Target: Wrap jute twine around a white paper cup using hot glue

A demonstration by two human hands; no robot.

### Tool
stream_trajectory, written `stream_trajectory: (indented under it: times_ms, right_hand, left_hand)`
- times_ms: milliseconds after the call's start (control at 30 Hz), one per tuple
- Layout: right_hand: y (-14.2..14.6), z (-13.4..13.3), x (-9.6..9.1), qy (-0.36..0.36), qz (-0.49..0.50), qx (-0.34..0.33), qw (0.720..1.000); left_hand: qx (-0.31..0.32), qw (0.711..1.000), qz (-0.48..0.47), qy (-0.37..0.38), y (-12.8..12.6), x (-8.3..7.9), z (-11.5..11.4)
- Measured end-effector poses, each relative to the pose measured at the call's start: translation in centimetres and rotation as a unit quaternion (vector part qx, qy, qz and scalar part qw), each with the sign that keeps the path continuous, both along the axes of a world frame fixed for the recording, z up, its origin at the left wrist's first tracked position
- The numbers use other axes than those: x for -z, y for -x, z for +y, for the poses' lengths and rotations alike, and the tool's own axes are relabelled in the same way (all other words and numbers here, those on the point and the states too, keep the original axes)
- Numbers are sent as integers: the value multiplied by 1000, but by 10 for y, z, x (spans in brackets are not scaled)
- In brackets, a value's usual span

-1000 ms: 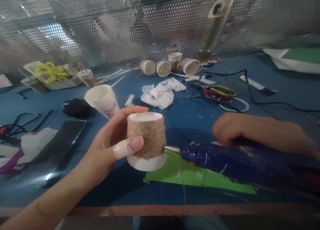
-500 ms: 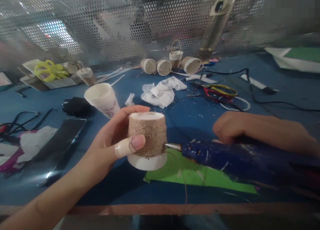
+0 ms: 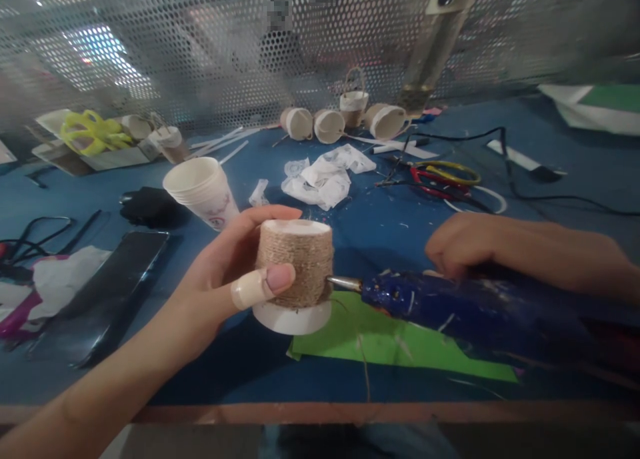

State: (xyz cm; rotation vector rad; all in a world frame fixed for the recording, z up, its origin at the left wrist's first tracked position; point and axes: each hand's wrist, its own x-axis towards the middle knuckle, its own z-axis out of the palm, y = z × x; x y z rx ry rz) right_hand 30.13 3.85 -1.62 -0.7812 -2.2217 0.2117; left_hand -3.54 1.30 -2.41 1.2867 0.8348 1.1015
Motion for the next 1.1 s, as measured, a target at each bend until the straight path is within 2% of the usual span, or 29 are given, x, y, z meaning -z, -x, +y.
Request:
stream_trajectory:
  times_ms: [267, 400, 567, 833, 1100]
  right_hand:
    - [-8, 4, 3, 17, -39, -42, 998]
    - [0, -1, 7, -8, 17, 25, 1000]
    - [-6, 2, 2, 35, -22, -23, 999]
    - [4, -9, 1, 59, -3, 44, 997]
    - [-1, -4, 7, 57, -6, 34, 998]
  left_hand:
    - [-20, 999, 49, 2, 4, -4, -1]
    - [-24, 997, 67, -5, 5, -3, -2]
    - [-25, 996, 85, -13, 3, -4, -2]
    - [-84, 988, 115, 58, -14, -23, -9]
    - [-83, 988, 120, 57, -15, -22, -7]
